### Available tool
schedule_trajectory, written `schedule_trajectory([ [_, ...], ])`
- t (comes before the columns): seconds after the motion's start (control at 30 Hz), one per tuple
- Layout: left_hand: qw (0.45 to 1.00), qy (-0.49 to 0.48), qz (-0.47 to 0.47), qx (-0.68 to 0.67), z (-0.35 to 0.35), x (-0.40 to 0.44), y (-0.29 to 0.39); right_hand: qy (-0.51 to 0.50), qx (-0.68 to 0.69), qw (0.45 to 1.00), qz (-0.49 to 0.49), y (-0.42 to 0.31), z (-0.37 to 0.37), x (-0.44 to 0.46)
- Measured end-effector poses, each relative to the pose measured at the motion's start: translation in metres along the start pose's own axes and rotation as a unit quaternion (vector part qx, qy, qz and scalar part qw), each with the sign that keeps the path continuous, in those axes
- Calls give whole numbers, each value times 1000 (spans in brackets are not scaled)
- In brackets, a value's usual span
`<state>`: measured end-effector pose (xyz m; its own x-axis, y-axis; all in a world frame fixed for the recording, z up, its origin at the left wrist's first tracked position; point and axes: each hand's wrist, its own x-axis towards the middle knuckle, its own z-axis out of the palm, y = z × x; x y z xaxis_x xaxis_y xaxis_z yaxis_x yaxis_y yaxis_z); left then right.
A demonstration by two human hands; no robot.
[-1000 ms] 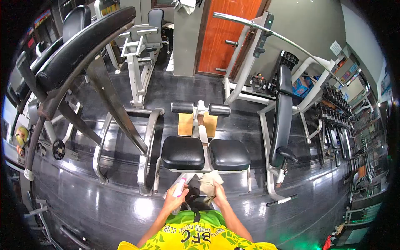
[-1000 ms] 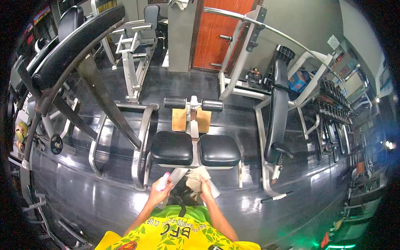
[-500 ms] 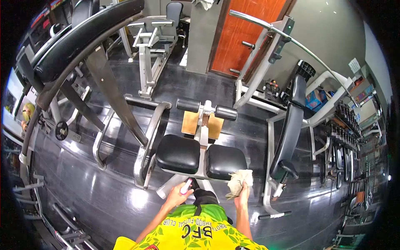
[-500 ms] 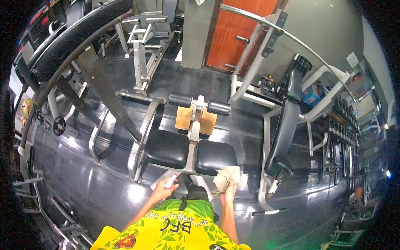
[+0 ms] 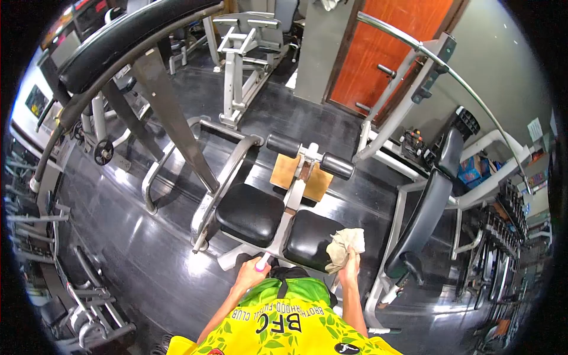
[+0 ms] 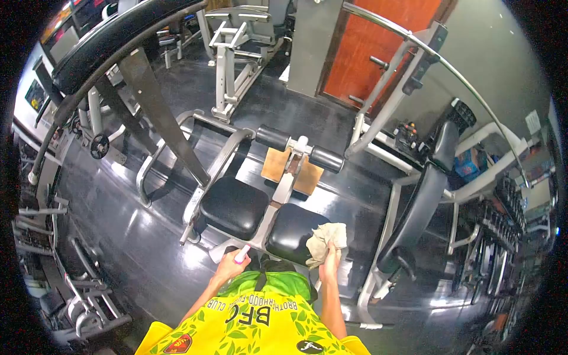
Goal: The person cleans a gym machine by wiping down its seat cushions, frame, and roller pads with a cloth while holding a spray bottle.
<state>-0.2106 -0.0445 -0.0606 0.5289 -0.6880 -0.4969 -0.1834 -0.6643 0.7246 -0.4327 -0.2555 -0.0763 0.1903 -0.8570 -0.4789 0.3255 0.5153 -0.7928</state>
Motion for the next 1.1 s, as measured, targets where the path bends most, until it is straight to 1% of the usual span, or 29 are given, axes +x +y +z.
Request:
schedule_trajectory([
  [0.03, 1000, 7, -3, -3, 3, 0, 2, -8, -3, 1000, 3, -1, 1, 4],
  [0.1, 998, 34, 23, -38, 8, -1, 4, -60, -34, 998, -9, -8, 12, 7],
  [0.13, 998, 39, 20, -40, 12, 1, 2, -77, -29, 997, 9, -8, 14, 13],
  [0.27, 998, 45, -24, -44, 22, 8, 4, -84, -72, 993, 47, -13, 36, 31],
  [0.3, 997, 43, -41, -50, 20, 9, 9, -94, -120, 987, 43, -18, 46, 33],
  [0.37, 997, 52, -47, -41, 20, 10, 16, -113, -213, 970, 33, -24, 65, 40],
  [0.4, 997, 52, -40, -50, 19, 9, 20, -123, -254, 959, 26, -14, 65, 56],
  [0.43, 996, 52, -32, -59, 19, 8, 22, -126, -253, 959, 29, -3, 67, 73],
  [0.47, 996, 64, -8, -66, 23, 10, 18, -165, -277, 947, 7, 11, 69, 92],
  [0.5, 996, 67, -10, -63, 21, 9, 22, -204, -299, 932, -16, 23, 75, 108],
  [0.57, 994, 56, -28, -86, 16, 3, 32, -219, -396, 888, -79, 38, 101, 129],
  [0.63, 994, 57, -29, -94, 19, -1, 27, -159, -444, 864, -173, 58, 129, 141],
  [0.7, 991, 66, 8, -118, 17, -7, 26, -100, -438, 871, -198, 74, 155, 145],
  [0.73, 988, 69, -1, -142, 16, -12, 26, -92, -462, 854, -222, 84, 162, 144],
  [0.77, 987, 74, -5, -141, 16, -14, 23, -92, -520, 830, -179, 88, 170, 136],
  [0.8, 985, 77, -7, -152, 16, -18, 18, -144, -660, 727, -125, 96, 170, 136],
  [0.83, 983, 80, -10, -163, 16, -22, 14, -192, -776, 597, -69, 107, 168, 135],
  [0.87, 982, 84, -15, -169, 15, -25, 13, -247, -843, 468, -96, 126, 158, 134],
  [0.9, 982, 88, -19, -168, 14, -29, 9, -252, -842, 468, -96, 133, 159, 129],
  [0.97, 978, 110, -35, -171, 11, -34, 4, -280, -916, 265, -113, 141, 169, 116],
  [1.0, 975, 117, -56, -180, 10, -38, 5, -310, -920, 220, -93, 138, 172, 113],
  [1.03, 974, 116, -59, -183, 11, -39, 2, -312, -921, 216, -91, 135, 174, 110],
  [1.1, 971, 127, -63, -194, 10, -40, -1, -361, -917, 135, -99, 128, 179, 107],
])
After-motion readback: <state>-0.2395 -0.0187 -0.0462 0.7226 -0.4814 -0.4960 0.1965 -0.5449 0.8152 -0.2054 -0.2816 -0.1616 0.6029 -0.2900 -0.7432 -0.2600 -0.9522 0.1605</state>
